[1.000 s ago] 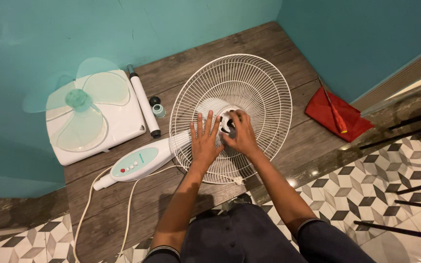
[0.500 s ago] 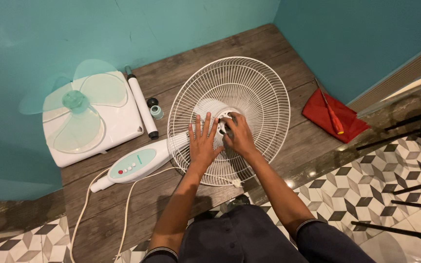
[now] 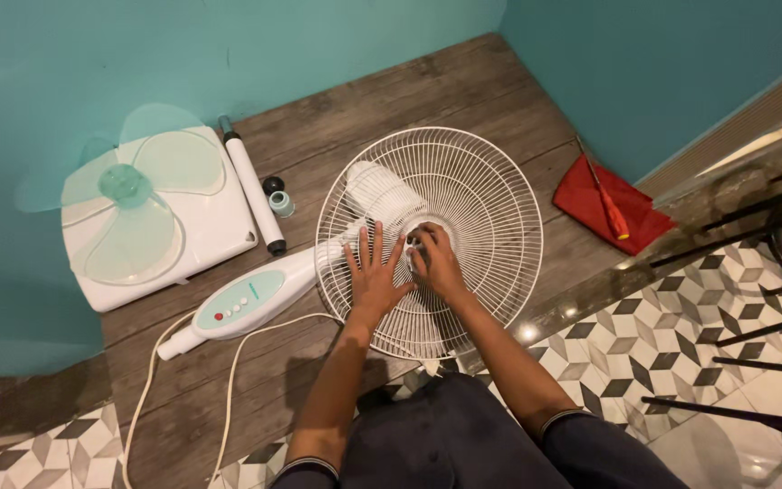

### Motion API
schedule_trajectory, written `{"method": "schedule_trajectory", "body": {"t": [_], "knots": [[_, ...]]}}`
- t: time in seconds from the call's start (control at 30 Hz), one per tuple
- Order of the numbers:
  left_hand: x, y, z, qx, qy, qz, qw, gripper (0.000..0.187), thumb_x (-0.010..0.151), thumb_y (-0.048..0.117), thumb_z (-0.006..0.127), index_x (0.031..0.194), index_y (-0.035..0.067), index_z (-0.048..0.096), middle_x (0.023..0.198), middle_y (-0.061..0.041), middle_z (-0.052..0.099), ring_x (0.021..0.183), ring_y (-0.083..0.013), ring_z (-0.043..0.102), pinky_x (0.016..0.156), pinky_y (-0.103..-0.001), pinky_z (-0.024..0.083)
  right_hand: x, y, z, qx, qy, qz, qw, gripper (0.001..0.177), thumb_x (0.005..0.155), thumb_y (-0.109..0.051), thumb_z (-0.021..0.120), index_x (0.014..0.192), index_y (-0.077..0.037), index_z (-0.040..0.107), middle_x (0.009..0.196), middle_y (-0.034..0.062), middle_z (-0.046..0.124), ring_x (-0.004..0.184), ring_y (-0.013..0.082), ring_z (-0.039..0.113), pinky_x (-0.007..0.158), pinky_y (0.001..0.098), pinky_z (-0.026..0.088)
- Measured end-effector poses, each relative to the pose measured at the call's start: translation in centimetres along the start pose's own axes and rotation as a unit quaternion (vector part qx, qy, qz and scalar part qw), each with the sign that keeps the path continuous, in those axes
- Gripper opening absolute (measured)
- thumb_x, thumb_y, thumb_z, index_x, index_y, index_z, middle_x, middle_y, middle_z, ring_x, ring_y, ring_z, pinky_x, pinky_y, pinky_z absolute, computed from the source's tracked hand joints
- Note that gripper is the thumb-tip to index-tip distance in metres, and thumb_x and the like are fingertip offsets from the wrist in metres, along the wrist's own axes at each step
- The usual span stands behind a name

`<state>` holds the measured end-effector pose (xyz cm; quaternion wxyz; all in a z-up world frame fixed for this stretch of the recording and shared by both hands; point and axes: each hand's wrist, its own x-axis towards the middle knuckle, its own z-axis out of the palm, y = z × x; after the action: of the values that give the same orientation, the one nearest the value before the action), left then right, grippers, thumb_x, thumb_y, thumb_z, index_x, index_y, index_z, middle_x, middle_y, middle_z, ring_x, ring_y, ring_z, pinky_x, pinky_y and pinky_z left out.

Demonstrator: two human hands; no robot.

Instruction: The person assembles a table fan by attaching the fan blades to the motor, securing the front grille, and tightening screws on the base. The person handles the fan blades, grille, and base components on a wooden table.

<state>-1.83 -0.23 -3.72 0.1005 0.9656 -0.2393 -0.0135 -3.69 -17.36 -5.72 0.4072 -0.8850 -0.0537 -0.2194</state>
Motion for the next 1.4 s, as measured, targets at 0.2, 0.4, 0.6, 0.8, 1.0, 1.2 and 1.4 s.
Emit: {"method": "schedule_trajectory", "body": {"t": [0.2,0.4,0.6,0.8,1.0,1.2,1.4], "knots": [[-0.2,0.2,-0.4,-0.032,-0.008,-0.011,0.999,0.115,0.072,0.069,0.078,0.164,0.037,0.017,0.172,-0.012,-0.010,0.157,-0.0415,-0.010,0.120,-0.073,-0.001,-0.2,-0.8,-0.5,-0.056,0.022,0.006,0.998,0.037,0.092,-0.021,0.075,0.124,-0.006,0.065,0.135,0.0185,0.053,0.128,0.0390,0.052,0.106,0.0463,0.049],[-0.4,0.2,0.5,-0.031,-0.015,-0.010,0.999,0.114,0.073,0.067,0.078,0.164,0.037,0.015,0.171,-0.013,-0.011,0.157,-0.0416,-0.012,0.119,-0.073,-0.002,-1.0,-2.2,-1.0,0.015,-0.003,0.100,0.995,0.040,0.097,-0.026,0.068,0.131,-0.006,0.060,0.143,0.0175,0.049,0.131,0.0348,0.053,0.104,0.0443,0.054],[-1.1,0.0,1.1,-0.025,0.082,0.020,0.996,0.108,0.077,0.062,0.080,0.164,0.036,0.021,0.172,-0.015,-0.005,0.156,-0.0420,-0.008,0.118,-0.072,-0.002,-3.3,-3.7,-1.9,-0.085,0.046,-0.040,0.995,0.068,0.087,-0.031,0.079,0.141,-0.001,0.050,0.140,0.0222,0.047,0.132,0.0424,0.046,0.109,0.0522,0.043],[-1.9,0.0,0.8,-0.063,0.041,0.002,0.997,0.110,0.073,0.068,0.077,0.163,0.035,0.022,0.172,-0.015,-0.002,0.157,-0.0424,-0.006,0.120,-0.072,-0.002,-4.3,-3.3,-1.9,-0.103,0.022,-0.020,0.994,0.068,0.089,-0.029,0.079,0.145,-0.001,0.050,0.142,0.0214,0.053,0.134,0.0415,0.047,0.111,0.0519,0.042],[-2.3,0.0,0.6,-0.055,0.049,0.003,0.997,0.106,0.075,0.068,0.076,0.162,0.034,0.025,0.172,-0.015,0.001,0.157,-0.0431,-0.003,0.121,-0.071,0.002,-4.0,-3.3,-2.1,-0.066,0.016,0.021,0.997,0.070,0.086,-0.029,0.082,0.144,-0.003,0.053,0.138,0.0185,0.057,0.126,0.0366,0.054,0.105,0.0468,0.048],[-2.2,-0.1,0.8,-0.065,0.078,0.012,0.995,0.105,0.075,0.070,0.074,0.162,0.034,0.028,0.172,-0.016,0.004,0.157,-0.0422,-0.001,0.121,-0.071,0.003,-3.3,-3.4,-2.3,-0.095,0.022,-0.008,0.995,0.071,0.084,-0.026,0.084,0.143,-0.001,0.053,0.137,0.0181,0.058,0.129,0.0377,0.053,0.105,0.0474,0.048],[-1.1,0.3,1.2,-0.057,0.103,0.000,0.993,0.104,0.077,0.073,0.071,0.162,0.032,0.027,0.171,-0.018,0.001,0.156,-0.0431,-0.002,0.120,-0.073,0.001,-2.2,-2.6,-2.4,-0.091,0.033,-0.030,0.995,0.072,0.083,-0.022,0.084,0.144,-0.001,0.052,0.138,0.0188,0.057,0.129,0.0393,0.054,0.106,0.0472,0.048]]}}
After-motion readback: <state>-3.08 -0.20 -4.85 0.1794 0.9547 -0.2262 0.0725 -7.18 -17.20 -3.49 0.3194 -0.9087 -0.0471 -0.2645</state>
